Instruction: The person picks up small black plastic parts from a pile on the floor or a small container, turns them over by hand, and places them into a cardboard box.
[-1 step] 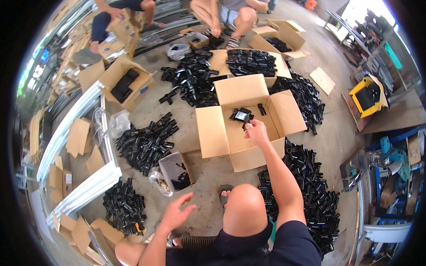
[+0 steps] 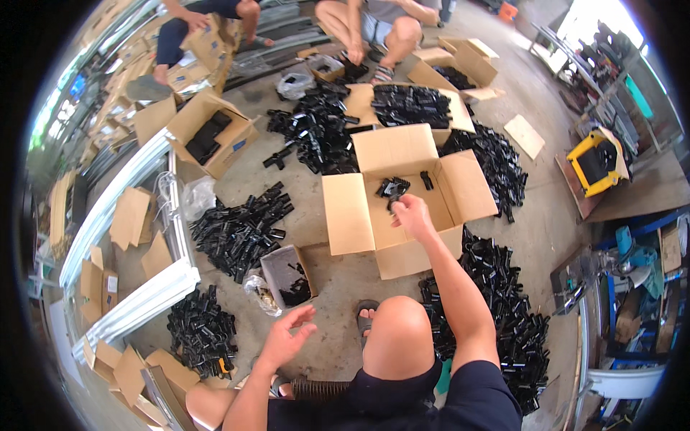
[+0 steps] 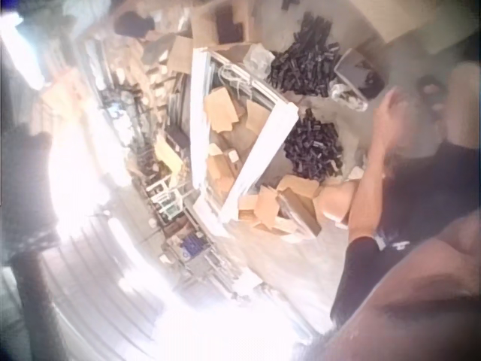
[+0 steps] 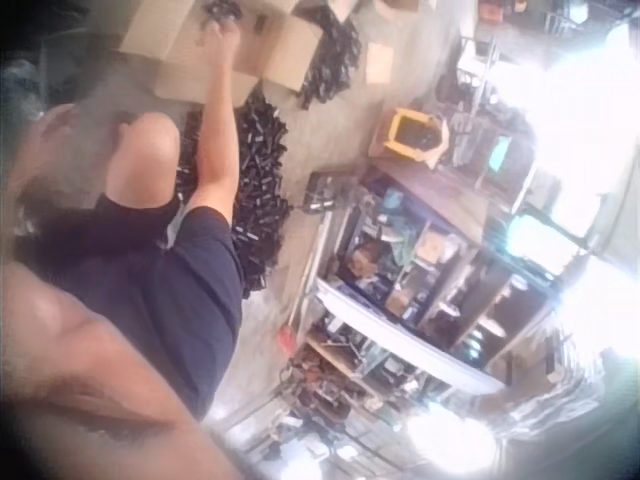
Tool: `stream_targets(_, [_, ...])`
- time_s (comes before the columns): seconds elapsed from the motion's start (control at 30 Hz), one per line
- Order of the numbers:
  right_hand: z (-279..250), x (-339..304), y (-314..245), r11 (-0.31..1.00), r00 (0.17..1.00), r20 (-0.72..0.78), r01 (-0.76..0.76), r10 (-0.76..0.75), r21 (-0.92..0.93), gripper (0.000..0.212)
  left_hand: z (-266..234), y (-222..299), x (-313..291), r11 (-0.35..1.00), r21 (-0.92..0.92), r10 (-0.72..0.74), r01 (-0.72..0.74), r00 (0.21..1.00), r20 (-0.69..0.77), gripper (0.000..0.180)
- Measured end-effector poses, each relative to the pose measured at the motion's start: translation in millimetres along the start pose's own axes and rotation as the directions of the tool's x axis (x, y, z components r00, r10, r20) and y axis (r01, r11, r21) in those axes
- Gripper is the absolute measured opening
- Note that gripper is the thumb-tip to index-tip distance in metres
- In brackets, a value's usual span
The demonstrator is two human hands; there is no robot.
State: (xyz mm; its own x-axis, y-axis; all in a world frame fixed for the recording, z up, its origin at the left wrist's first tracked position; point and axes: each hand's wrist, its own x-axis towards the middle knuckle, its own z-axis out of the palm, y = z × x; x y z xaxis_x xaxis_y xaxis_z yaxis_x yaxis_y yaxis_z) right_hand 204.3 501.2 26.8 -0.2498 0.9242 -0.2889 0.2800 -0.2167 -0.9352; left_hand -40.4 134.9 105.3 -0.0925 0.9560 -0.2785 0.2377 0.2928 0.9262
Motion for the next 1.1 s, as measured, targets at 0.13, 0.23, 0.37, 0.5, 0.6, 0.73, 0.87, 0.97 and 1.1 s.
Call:
stream_targets(0.13, [65,-109,-134,0.971,0.848,0.487,0.241,-0.209,-0.003,0.013,-17,23,-1,0.851,-0.513,0.067,-0.112,0.992,-0.105,0.054])
stream_targets(0.23, [111,-183,-191,0.967,0.692,0.706,0.252,-0.154,-0.037,0.013,-32,47,-4,0.577,-0.785,0.134,-0.225,0.974,-0.181,0.058])
stream_targets(0.37, [159,-231,-193,0.984,0.527,0.843,0.175,-0.107,0.016,0.016,-44,46,-20,0.320,-0.914,0.225,-0.248,0.957,-0.181,0.058])
stream_targets(0.5, [199,-245,-173,0.997,0.502,0.862,0.051,-0.071,0.053,0.020,-51,34,-43,0.284,-0.908,0.158,-0.309,0.949,-0.274,0.051])
stream_targets(0.6, [223,-252,-157,0.998,0.631,0.775,-0.032,-0.029,0.063,0.020,-60,26,-53,0.306,-0.861,0.111,-0.406,0.914,-0.391,0.044])
stream_targets(0.73, [249,-255,-130,0.978,0.744,0.657,0.205,-0.122,-0.049,0.034,-67,10,-58,0.292,-0.859,0.026,-0.421,0.901,-0.433,0.038])
stream_targets(0.87, [264,-271,-128,0.868,0.673,0.664,0.491,-0.325,-0.072,0.045,-72,-5,-52,0.331,-0.828,-0.015,-0.453,0.875,-0.484,0.038])
stream_targets(0.97, [268,-264,-127,0.611,0.595,0.654,0.752,-0.468,-0.246,0.046,-74,-9,-50,0.368,-0.815,-0.039,-0.448,0.868,-0.495,0.037])
stream_targets(1.1, [270,-264,-135,0.818,0.673,0.624,0.567,-0.397,-0.091,0.044,-80,-10,-47,0.419,-0.774,-0.059,-0.476,0.836,-0.546,0.035])
